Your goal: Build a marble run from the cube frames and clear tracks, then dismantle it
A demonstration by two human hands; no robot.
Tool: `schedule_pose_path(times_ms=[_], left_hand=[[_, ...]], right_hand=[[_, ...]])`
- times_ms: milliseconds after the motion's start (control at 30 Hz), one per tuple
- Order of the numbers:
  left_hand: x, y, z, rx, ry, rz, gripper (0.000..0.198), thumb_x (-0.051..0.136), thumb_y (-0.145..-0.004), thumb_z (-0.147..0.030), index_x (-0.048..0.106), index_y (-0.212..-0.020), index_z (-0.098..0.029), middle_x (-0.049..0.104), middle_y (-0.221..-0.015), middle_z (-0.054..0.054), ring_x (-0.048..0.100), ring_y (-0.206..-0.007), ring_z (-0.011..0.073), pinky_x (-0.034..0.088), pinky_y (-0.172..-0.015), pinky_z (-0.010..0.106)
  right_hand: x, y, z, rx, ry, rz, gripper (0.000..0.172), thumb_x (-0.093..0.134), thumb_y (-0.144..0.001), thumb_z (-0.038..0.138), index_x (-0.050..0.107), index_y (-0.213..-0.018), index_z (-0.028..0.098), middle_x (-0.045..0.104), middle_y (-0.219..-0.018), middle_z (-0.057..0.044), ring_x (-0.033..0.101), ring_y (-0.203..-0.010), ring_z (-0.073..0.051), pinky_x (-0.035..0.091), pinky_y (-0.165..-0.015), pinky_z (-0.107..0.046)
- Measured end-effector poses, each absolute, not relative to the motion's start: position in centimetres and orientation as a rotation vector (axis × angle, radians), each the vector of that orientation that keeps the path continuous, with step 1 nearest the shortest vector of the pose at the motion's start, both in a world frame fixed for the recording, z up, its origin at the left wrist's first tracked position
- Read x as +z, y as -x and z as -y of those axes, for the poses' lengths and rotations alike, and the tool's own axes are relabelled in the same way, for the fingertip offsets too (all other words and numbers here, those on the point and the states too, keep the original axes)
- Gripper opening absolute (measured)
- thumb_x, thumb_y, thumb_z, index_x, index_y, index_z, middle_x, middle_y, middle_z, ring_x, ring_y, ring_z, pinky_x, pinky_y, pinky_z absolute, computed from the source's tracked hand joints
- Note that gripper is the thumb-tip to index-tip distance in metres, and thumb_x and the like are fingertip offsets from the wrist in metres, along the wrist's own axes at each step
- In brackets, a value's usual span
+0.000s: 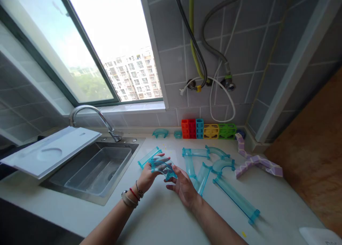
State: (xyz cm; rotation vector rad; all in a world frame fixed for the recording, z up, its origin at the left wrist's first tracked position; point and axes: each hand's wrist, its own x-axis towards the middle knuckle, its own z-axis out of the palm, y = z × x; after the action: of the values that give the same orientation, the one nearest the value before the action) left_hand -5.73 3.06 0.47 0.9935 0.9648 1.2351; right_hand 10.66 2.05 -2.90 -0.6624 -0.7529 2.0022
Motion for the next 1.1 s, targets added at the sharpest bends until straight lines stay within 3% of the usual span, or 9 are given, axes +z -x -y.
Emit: schedule_pose_path(times_ms=[67, 133, 233, 333, 467, 600, 700, 833, 1100], left_hand=[[0.2, 6.2, -4.4, 1.255, -1.057, -0.969, 0.049, 0.085, -0.071, -0.035, 0.067, -0.112, -0.015, 0.073, -0.112, 0.015, 0.072, -0.094, 0.0264, 0.056, -0.080, 0.035], [-0.1, 6.1, -5.4, 1.290, -1.066, -0.969, 0.041, 0.083, -0.072, -0.039, 0.071, -0.102, -0.014, 0.075, -0.103, 0.012, 0.071, -0.089, 0.0233, 0.055, -0.077, 0.032], [-0.5, 5.5, -6.1, 1.307, -1.042, -0.922, 0.037, 0.081, -0.073, -0.042, 0.073, -0.096, -0.015, 0.074, -0.099, 0.011, 0.069, -0.086, 0.0210, 0.054, -0.073, 0.029], [-0.7, 5.2, -6.1, 1.340, -0.948, -0.921, 0.035, 0.082, -0.071, -0.038, 0.072, -0.098, -0.017, 0.073, -0.104, 0.010, 0.067, -0.089, 0.0208, 0.054, -0.072, 0.028], [-1.2, 5.5, -5.9, 1.395, -0.817, -0.933, 0.031, 0.080, -0.070, -0.031, 0.071, -0.097, -0.018, 0.072, -0.096, 0.006, 0.066, -0.074, 0.0150, 0.052, -0.064, 0.025], [-2.4, 5.4, -5.9, 1.413, -0.759, -0.972, 0.041, 0.078, -0.071, -0.035, 0.066, -0.105, -0.016, 0.071, -0.097, 0.008, 0.066, -0.065, 0.0131, 0.052, -0.059, 0.025], [-3.9, 4.5, -6.0, 1.349, -0.621, -0.986, 0.049, 0.077, -0.070, -0.038, 0.061, -0.111, -0.017, 0.070, -0.102, 0.009, 0.065, -0.059, 0.0110, 0.050, -0.054, 0.023], [-5.1, 3.4, -5.7, 1.243, -0.611, -0.965, 0.037, 0.074, -0.070, -0.036, 0.063, -0.097, -0.015, 0.071, -0.083, 0.005, 0.058, -0.049, 0.0077, 0.043, -0.048, 0.020], [-5.0, 2.6, -5.3, 1.288, -0.693, -0.972, 0.024, 0.067, -0.072, -0.033, 0.063, -0.088, -0.015, 0.068, -0.070, 0.002, 0.053, -0.047, 0.0076, 0.039, -0.047, 0.020]], right_hand=[[-2.0, -11.1, -2.6, 1.896, 0.729, 0.910, 0.044, 0.067, -0.086, 0.056, 0.063, -0.117, 0.026, 0.066, -0.114, -0.007, 0.063, -0.092, -0.020, 0.053, -0.076, -0.033], [-1.0, -11.8, -3.7, 1.791, 0.794, 1.099, 0.051, 0.072, -0.083, 0.051, 0.060, -0.125, 0.027, 0.064, -0.120, -0.008, 0.062, -0.100, -0.024, 0.055, -0.080, -0.037], [0.3, -12.8, -6.4, 1.555, 0.952, 1.426, 0.051, 0.077, -0.078, 0.049, 0.063, -0.121, 0.024, 0.065, -0.118, -0.010, 0.061, -0.104, -0.027, 0.054, -0.082, -0.039], [1.8, -13.0, -9.4, 1.299, 1.071, 1.702, 0.047, 0.077, -0.078, 0.046, 0.065, -0.115, 0.021, 0.067, -0.108, -0.009, 0.062, -0.100, -0.025, 0.051, -0.085, -0.038], [4.2, -12.0, -12.3, 1.369, 1.008, 1.991, 0.065, 0.078, -0.078, 0.041, 0.054, -0.136, 0.021, 0.065, -0.093, -0.003, 0.063, -0.086, -0.020, 0.050, -0.075, -0.032], [6.4, -10.4, -14.9, 1.396, 0.937, 2.281, 0.052, 0.074, -0.080, 0.036, 0.062, -0.126, 0.016, 0.066, -0.088, -0.004, 0.062, -0.080, -0.019, 0.050, -0.072, -0.030], [7.4, -8.8, -18.4, 1.121, 0.924, 2.384, 0.047, 0.071, -0.080, 0.031, 0.064, -0.125, 0.017, 0.067, -0.087, -0.003, 0.061, -0.076, -0.017, 0.050, -0.069, -0.028], [6.8, -5.9, -25.1, 0.568, 1.000, 2.335, 0.050, 0.070, -0.078, 0.027, 0.064, -0.127, 0.017, 0.070, -0.088, -0.003, 0.064, -0.076, -0.017, 0.052, -0.072, -0.028], [1.5, -0.6, -32.0, 0.379, 1.080, 2.272, 0.043, 0.069, -0.077, 0.017, 0.068, -0.120, 0.017, 0.074, -0.109, -0.009, 0.068, -0.097, -0.022, 0.052, -0.093, -0.037]])
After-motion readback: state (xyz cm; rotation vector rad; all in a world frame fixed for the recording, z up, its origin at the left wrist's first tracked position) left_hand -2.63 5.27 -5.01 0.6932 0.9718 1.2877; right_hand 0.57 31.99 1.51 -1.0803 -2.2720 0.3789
